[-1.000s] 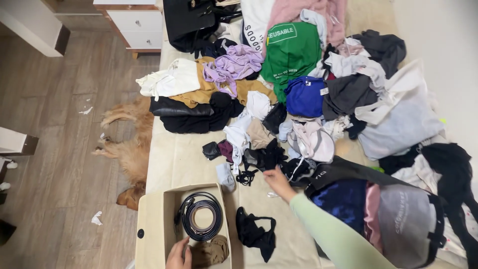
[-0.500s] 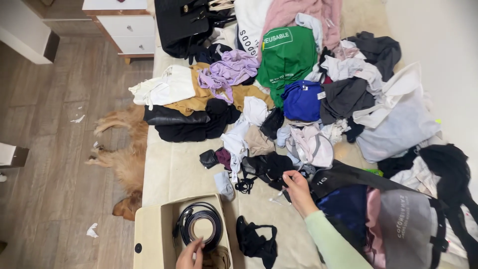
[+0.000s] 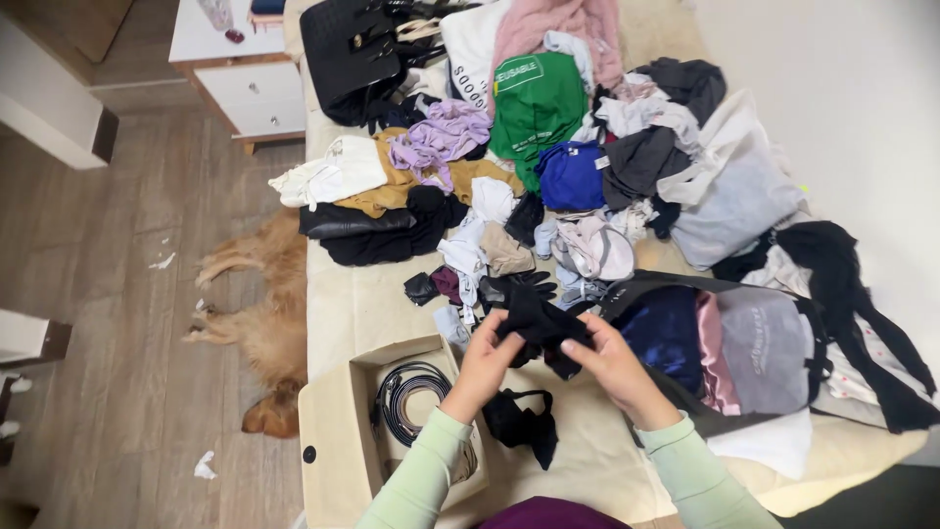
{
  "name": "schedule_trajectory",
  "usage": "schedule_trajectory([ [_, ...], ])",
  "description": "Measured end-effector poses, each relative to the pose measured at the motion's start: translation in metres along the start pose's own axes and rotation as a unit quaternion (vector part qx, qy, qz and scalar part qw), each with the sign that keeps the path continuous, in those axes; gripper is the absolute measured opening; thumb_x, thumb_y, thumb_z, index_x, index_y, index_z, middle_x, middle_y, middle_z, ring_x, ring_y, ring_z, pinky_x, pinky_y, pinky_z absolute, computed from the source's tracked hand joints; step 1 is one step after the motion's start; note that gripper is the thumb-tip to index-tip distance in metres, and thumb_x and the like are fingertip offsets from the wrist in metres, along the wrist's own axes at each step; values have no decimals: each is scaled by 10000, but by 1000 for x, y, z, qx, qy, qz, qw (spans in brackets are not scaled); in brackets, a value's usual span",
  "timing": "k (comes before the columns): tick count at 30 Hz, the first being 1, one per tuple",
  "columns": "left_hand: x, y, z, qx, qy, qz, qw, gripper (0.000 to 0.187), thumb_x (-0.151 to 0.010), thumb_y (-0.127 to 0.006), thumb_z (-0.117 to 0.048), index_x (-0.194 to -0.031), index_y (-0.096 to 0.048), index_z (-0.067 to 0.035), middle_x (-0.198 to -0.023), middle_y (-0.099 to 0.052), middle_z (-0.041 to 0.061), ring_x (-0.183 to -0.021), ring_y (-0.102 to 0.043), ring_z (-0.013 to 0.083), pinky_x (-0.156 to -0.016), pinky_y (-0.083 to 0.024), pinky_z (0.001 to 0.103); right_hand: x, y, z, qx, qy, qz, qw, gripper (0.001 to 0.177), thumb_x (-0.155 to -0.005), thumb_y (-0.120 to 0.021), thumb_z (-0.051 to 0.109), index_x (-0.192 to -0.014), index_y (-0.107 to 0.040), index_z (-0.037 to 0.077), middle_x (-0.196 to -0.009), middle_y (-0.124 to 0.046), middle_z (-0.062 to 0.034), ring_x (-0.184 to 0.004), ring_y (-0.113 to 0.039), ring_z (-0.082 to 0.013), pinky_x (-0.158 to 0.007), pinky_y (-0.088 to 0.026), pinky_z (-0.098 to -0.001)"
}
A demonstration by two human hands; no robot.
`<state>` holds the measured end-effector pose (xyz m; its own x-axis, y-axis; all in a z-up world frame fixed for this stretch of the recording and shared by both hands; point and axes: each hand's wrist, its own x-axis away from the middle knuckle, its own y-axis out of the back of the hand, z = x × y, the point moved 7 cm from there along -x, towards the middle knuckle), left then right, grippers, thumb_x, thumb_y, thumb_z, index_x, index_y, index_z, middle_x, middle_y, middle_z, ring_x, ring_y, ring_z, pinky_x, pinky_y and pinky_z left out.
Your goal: Organizing and sorting a pile of laundry on a bed, including folding clothes and packing a belt into a box.
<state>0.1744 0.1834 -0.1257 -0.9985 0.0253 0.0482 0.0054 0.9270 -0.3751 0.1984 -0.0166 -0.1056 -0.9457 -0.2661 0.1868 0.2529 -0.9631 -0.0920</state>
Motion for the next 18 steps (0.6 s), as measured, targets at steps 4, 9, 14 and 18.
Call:
schedule_trajectory([
  [4,5,1,-24,12,-64,-21,998,229,-939,-587,-9,-1150,-658,-63,-865,-652,25,-782,-600,106,-715,-539,256,33,13,70,150,136,-70,977,183,-794,-833,13,-927,-710,-10,-1096,-759,-174,-1066,-659,-227,-984,-496,-401],
  [9,4,-30,-126,-28,-176,21,984,102,-903,-625,42,-897,-652,-56,-944,-685,75,-951,-615,190,-895,-506,322,64,29,153,234,212,-154,936,216,-879,-715,-49,-1042,-787,71,-994,-766,-81,-997,-655,-145,-959,-512,-341],
  [14,37,-67,-231,-142,-301,146,932,146,-716,-665,73,-780,-661,-58,-1018,-708,87,-1024,-656,249,-994,-480,395,124,-4,268,272,348,-207,873,340,-957,-604,-145,-1172,-760,66,-965,-744,-103,-958,-652,-171,-949,-527,-344],
  [18,70,-96,-271,-245,-264,142,922,702,-715,-862,-152,-1348,-564,-102,-1192,-676,191,-1149,-631,337,-1005,-472,495,146,-14,301,158,360,-211,895,160,-1068,-589,-39,-1154,-692,47,-906,-632,-44,-828,-614,-95,-744,-602,-283],
])
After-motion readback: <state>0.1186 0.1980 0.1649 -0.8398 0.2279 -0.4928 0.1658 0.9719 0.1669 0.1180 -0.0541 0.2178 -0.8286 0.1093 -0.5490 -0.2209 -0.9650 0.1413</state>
